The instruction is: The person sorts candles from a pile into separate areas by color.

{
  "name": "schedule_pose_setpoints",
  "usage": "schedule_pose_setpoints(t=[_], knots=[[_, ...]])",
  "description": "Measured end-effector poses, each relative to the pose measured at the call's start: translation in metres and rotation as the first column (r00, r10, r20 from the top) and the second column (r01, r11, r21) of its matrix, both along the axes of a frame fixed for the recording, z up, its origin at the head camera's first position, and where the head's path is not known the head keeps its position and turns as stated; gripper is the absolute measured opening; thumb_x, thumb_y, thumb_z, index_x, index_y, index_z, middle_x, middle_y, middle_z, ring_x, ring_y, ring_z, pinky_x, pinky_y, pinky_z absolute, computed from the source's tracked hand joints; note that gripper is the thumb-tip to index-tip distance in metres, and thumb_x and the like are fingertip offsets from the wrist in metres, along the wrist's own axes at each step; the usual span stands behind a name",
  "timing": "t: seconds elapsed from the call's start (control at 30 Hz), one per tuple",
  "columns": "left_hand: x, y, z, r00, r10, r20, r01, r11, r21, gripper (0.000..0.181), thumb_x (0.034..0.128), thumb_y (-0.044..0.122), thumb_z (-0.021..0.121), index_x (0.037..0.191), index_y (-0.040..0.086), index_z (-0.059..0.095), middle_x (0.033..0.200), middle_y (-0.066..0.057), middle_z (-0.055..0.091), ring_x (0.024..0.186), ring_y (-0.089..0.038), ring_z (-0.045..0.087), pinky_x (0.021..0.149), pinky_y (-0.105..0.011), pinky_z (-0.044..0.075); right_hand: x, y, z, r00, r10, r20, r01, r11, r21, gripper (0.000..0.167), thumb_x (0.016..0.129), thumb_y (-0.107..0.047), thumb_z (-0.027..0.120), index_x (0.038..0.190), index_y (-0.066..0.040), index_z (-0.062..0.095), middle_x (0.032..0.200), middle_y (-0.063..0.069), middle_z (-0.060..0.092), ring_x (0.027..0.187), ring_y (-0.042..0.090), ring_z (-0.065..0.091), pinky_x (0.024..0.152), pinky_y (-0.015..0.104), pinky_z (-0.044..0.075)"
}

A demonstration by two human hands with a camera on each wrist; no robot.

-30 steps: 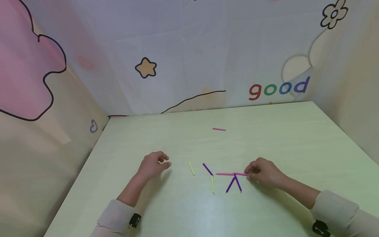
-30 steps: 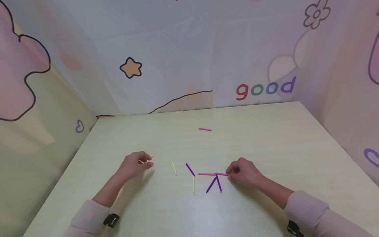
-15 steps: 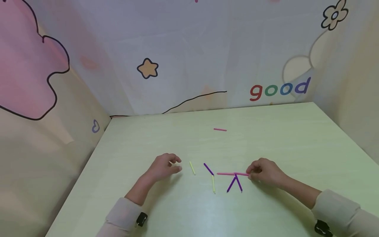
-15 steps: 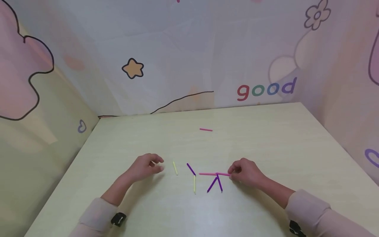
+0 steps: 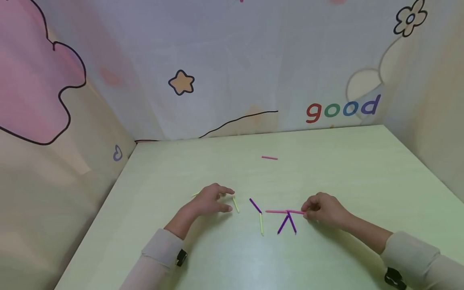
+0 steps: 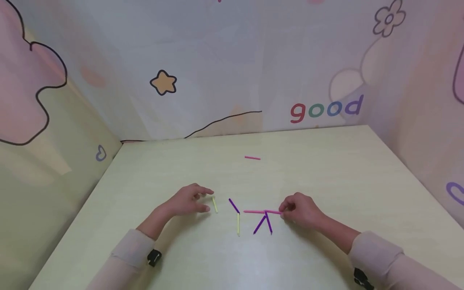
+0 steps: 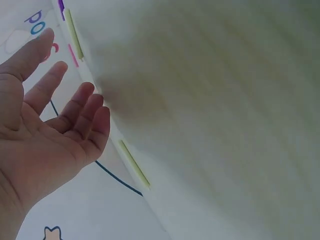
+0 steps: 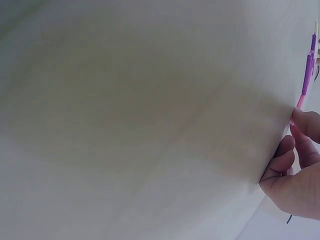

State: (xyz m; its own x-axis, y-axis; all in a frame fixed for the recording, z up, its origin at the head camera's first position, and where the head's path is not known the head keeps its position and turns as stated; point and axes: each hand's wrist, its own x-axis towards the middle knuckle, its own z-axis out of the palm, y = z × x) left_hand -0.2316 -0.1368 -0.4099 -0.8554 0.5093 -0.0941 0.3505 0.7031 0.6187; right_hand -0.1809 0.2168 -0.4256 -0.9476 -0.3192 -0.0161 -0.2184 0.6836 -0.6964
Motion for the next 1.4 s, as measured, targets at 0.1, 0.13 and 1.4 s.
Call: schedule_pose_setpoints(t=[0.1,0.13,1.4], knots=[[-0.003,0.004,0.000,1.000,-0.023,-0.017,0.022,0.997,-0.071,0.048,0.0805,0.021,0.073,0.125,0.013,0.060,0.113,-0.013,0.050,0.105,-0.028,0.044,0.082,-0.040,0.041,-0.002,0.000,0.001,1.000,0.000,0.000,0.000,1.000,0.006,0.008,0.077,-0.003,0.073,0.083,-0.007,0.070,0.076,-0.002,0.057,0.074,0.018,0.048,0.060,0.029,0.043],[-0.004,0.005,0.000,0.999,-0.031,-0.027,0.028,0.995,-0.097,0.047,0.0807,0.022,0.073,0.125,0.014,0.060,0.112,-0.012,0.049,0.104,-0.028,0.042,0.081,-0.039,0.040,-0.002,0.001,0.001,1.000,0.002,0.000,-0.002,1.000,0.010,0.007,0.077,-0.003,0.073,0.083,-0.007,0.070,0.077,-0.003,0.057,0.074,0.018,0.048,0.061,0.029,0.043],[-0.002,0.012,-0.007,0.992,-0.026,-0.124,0.012,0.993,-0.114,0.010,0.0755,0.013,0.076,0.082,0.014,0.069,0.086,-0.004,0.049,0.083,-0.021,0.043,0.072,-0.034,0.037,0.003,-0.001,0.007,1.000,-0.022,-0.010,0.022,1.000,0.000,0.006,0.081,-0.003,0.063,0.082,-0.007,0.068,0.078,-0.001,0.055,0.072,0.017,0.049,0.061,0.031,0.042]])
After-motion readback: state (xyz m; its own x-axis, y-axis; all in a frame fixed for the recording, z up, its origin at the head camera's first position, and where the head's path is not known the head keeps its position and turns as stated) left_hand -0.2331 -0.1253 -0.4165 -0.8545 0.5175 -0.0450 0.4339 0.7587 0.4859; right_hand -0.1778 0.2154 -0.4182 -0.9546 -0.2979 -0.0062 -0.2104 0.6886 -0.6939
